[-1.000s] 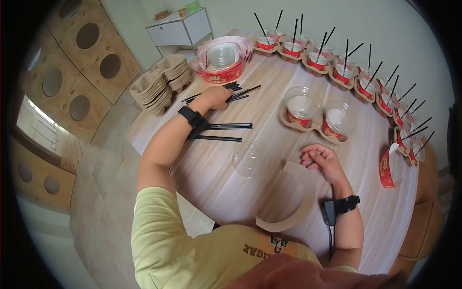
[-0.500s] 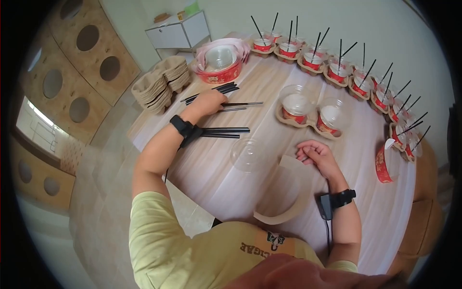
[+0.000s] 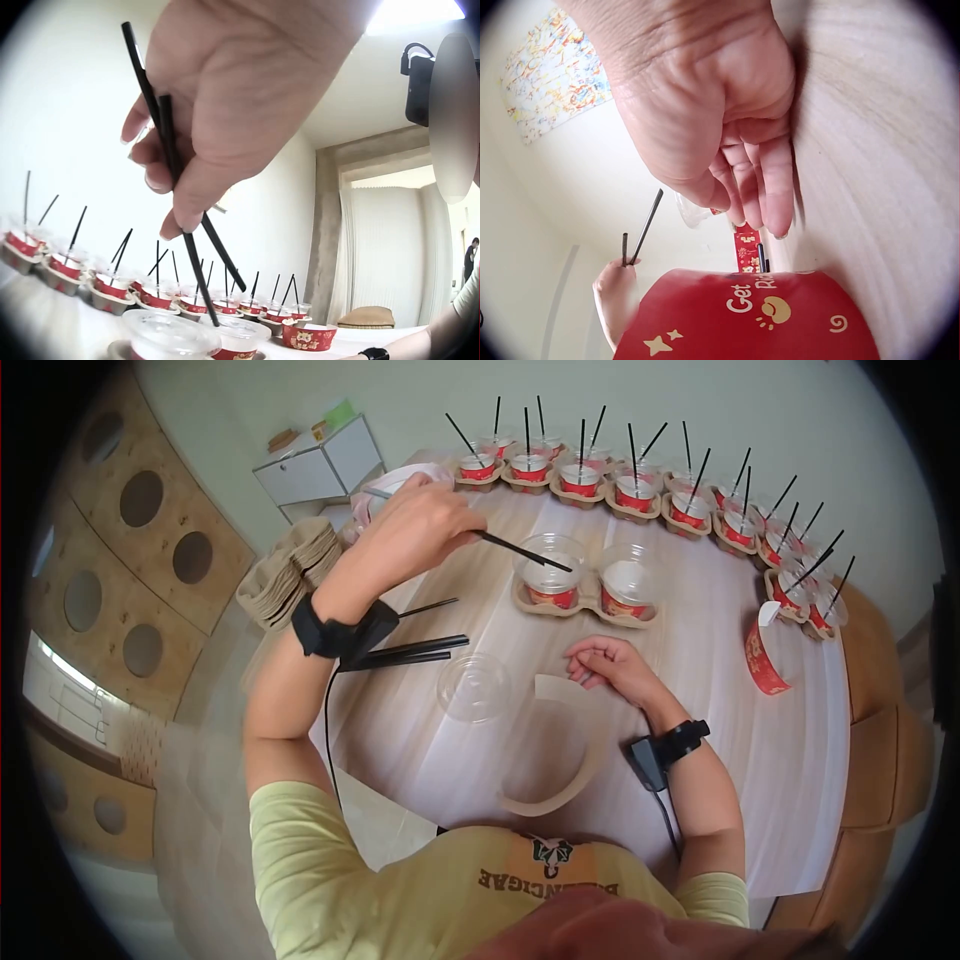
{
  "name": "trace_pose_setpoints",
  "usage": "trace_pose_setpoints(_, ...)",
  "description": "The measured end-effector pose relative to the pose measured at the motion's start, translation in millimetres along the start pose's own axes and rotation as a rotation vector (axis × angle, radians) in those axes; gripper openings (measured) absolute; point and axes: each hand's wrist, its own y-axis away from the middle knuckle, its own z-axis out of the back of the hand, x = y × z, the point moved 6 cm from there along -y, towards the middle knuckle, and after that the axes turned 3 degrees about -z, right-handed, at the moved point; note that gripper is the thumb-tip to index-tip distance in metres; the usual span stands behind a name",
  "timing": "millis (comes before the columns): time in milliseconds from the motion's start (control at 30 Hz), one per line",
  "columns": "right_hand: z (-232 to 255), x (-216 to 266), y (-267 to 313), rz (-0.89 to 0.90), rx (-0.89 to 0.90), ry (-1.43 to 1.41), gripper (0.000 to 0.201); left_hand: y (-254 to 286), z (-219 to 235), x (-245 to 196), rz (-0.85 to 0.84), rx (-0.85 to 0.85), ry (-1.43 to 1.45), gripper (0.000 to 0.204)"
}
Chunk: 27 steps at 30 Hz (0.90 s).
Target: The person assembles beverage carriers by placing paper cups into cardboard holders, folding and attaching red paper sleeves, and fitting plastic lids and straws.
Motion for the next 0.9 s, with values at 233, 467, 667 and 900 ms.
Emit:
trace_pose_setpoints(233, 1, -6, -4, 0.019, 0.033, -0.049, 0.019, -53, -16, 11, 0.031, 0.432, -0.217, 0.005)
trace_pose_setpoints(467, -1, -3, -3, 0.020, 0.057, -0.056, 0.018, -87, -25, 7, -0.063, 0.445, -0.293, 0.004)
trace_pose_setpoints(667, -2, -4, -4, 0.017, 0.069, -0.060, 0.018, -101, -46, -15, -0.125, 0.545, -0.357, 0.002)
trace_pose_setpoints(900, -1, -2, -4, 0.017, 0.054, -0.069, 0.018, -91, -92, -24, -0.213, 0.455, -0.311, 0.002)
